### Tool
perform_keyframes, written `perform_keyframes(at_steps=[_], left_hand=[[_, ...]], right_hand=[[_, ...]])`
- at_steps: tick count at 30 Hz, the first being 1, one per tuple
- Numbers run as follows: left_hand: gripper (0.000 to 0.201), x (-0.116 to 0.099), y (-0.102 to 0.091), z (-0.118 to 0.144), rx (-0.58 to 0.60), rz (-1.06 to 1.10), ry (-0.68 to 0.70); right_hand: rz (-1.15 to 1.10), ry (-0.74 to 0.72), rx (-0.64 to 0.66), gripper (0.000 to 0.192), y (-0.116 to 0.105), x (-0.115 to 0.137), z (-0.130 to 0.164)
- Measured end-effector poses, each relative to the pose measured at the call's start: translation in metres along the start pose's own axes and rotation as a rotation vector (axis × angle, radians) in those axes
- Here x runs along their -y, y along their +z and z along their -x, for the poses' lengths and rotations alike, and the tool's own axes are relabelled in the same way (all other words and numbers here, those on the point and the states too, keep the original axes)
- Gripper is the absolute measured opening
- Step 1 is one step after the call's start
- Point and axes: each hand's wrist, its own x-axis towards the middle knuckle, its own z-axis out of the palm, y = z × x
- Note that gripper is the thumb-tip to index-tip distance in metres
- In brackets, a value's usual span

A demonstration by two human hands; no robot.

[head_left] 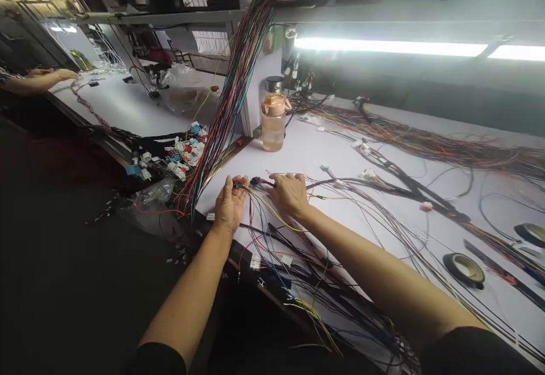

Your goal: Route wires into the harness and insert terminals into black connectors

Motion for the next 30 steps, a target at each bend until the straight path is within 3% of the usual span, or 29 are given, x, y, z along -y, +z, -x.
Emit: perform_keyframes(at_steps=[4,10,19,30], left_hand=[[0.037,0.003,0.001,-0.001,0.055,-0.08,0.001],[0.04,0.002,-0.004,-0.001,0.154,-0.129,-0.05],[0.039,-0.001,-0.004,-0.001,0.163,-0.117,-0.113],[0.043,-0.007,0.0,0.002,0.145,-0.056,-0.244]], right_hand=[[0.017,-0.026,0.037,0.026,0.003,-0.003,0.003],[0.028,-0.064,0.013,0.029,-0.011,-0.005,0.012],[0.01,-0.064,-0.1,0.035,-0.01,-0.008,0.008],[-0.019,-0.022,-0.189,0.029,-0.008,-0.013,0.007]])
